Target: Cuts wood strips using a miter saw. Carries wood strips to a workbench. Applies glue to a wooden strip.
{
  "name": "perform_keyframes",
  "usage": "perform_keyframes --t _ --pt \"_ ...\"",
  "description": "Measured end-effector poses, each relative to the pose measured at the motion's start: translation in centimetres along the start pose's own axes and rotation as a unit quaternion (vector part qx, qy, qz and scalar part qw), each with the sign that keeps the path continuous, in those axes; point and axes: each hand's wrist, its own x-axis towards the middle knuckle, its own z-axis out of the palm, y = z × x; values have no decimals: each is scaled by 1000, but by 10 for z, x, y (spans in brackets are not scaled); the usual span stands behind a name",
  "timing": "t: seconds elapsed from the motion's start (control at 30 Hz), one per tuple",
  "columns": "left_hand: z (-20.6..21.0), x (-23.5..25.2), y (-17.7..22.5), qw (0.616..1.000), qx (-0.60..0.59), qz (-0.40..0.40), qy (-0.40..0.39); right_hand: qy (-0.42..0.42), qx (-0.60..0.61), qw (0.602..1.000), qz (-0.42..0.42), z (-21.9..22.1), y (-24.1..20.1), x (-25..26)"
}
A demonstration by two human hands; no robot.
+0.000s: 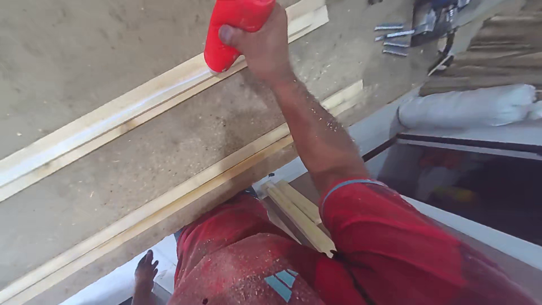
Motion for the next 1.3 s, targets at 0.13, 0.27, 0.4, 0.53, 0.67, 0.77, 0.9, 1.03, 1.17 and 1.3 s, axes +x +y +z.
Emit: perform_keyframes --t 0.13,0.27,0.4,0.53,0.67,0.77,0.9,1.03,1.17,1.3 --pt "23 -15 32 1000 -4 29 0 50 -11 999 -3 -71 19 17" --pt "34 -28 53 999 -26 31 28 96 -43 994 6 -135 36 30" --pt "42 -41 62 999 -16 16 29 141 -33 989 -8 -182 53 39" --pt "47 -52 65 1000 1 2 6 187 -46 981 -15 -211 64 46" --pt "46 -55 64 1000 12 3 -1 255 -41 966 -28 -215 59 46" --pt "41 -47 53 1000 2 13 -7 269 -91 959 -19 -207 53 43" --pt "31 -38 38 999 -29 36 -13 274 -178 945 -15 -196 58 40" --pt "14 -26 -6 996 -67 46 -32 349 -99 931 -33 -172 44 29" --pt "-4 10 -50 993 -78 53 -66 372 -190 909 3 -146 38 -2" --pt "-41 28 -79 990 -30 124 -62 82 -398 910 77 -25 -52 -62"
